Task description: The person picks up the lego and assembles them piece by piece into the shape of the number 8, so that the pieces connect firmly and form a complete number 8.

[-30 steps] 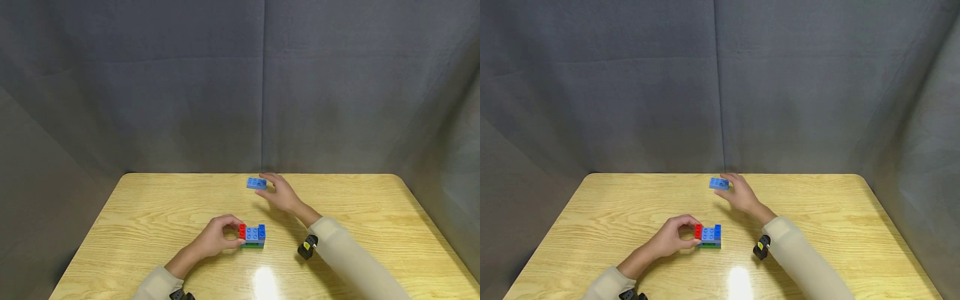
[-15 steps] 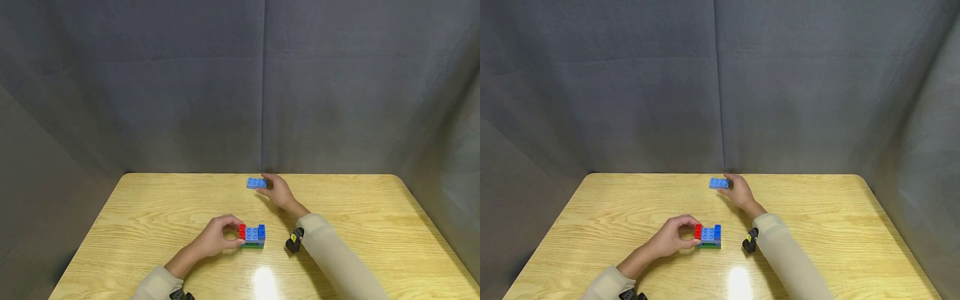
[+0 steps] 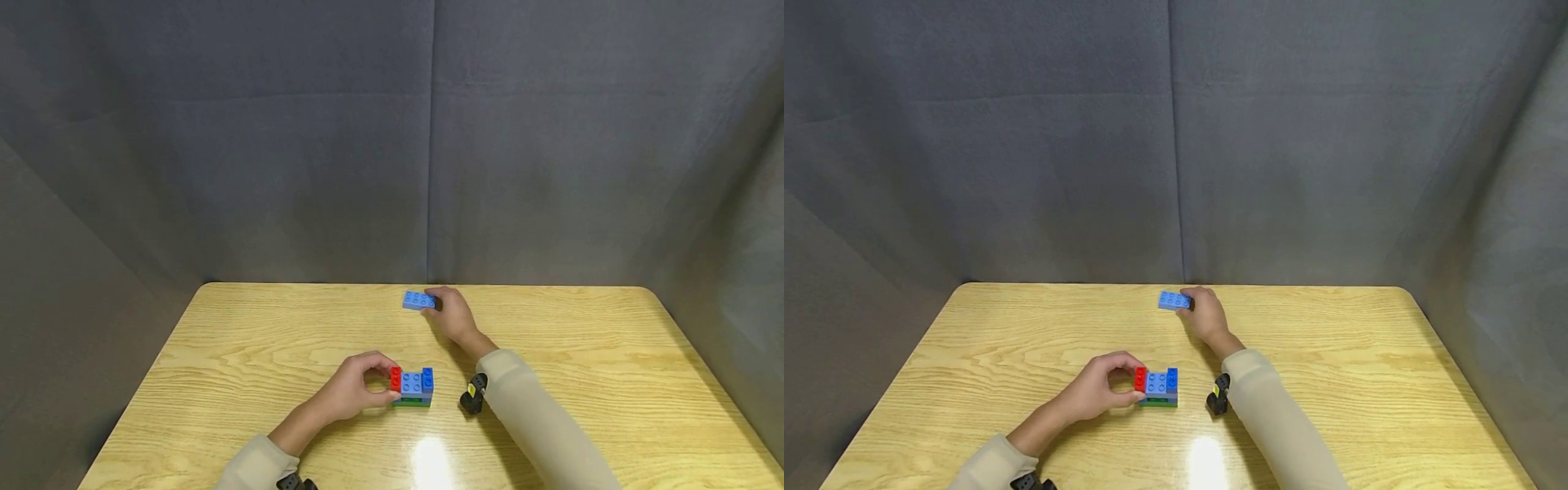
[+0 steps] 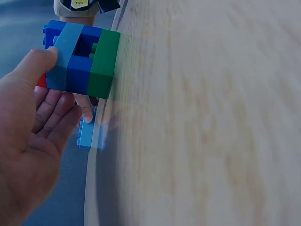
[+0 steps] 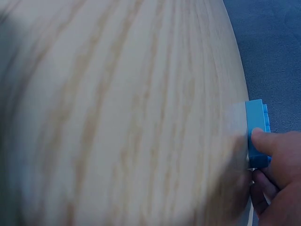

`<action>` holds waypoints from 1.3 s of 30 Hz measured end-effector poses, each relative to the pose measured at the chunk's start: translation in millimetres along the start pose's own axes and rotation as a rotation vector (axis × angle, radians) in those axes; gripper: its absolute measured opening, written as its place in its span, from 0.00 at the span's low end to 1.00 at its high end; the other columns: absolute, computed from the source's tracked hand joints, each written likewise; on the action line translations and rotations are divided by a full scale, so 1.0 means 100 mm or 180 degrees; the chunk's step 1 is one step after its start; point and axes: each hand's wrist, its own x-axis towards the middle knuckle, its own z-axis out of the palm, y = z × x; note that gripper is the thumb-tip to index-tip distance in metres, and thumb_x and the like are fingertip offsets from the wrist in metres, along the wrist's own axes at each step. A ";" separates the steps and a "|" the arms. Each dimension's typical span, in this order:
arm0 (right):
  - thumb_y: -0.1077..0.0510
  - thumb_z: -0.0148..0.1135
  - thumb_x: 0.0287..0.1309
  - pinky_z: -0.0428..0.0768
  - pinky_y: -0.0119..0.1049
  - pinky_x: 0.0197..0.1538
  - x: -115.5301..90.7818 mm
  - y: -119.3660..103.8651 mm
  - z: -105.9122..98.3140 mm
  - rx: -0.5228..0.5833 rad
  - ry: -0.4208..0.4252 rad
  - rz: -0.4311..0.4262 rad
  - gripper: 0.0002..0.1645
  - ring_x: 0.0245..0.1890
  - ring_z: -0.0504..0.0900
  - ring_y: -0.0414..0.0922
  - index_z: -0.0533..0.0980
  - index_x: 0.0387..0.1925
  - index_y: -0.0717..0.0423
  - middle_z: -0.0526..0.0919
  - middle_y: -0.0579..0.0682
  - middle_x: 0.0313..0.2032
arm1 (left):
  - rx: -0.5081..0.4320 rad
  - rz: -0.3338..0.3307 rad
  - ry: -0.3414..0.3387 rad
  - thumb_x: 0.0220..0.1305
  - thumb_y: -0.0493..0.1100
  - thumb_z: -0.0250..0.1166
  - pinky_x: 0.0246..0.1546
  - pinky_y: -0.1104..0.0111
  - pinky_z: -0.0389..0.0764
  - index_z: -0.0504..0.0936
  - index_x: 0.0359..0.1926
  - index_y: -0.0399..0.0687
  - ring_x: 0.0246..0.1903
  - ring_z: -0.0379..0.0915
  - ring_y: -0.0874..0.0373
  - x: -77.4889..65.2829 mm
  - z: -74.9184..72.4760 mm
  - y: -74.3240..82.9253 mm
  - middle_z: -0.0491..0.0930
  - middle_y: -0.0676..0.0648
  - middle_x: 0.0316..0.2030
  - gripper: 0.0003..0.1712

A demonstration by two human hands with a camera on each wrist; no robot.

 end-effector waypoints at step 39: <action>0.58 0.73 0.61 0.82 0.42 0.44 -0.54 -0.37 -0.56 0.0261 -0.0045 -0.0717 0.20 0.47 0.82 0.51 0.83 0.54 0.58 0.86 0.52 0.49 | -0.0081 0.0010 -0.0008 0.59 0.38 0.77 0.54 0.61 0.82 0.84 0.48 0.44 0.44 0.79 0.58 0.02 0.01 -0.02 0.82 0.52 0.41 0.17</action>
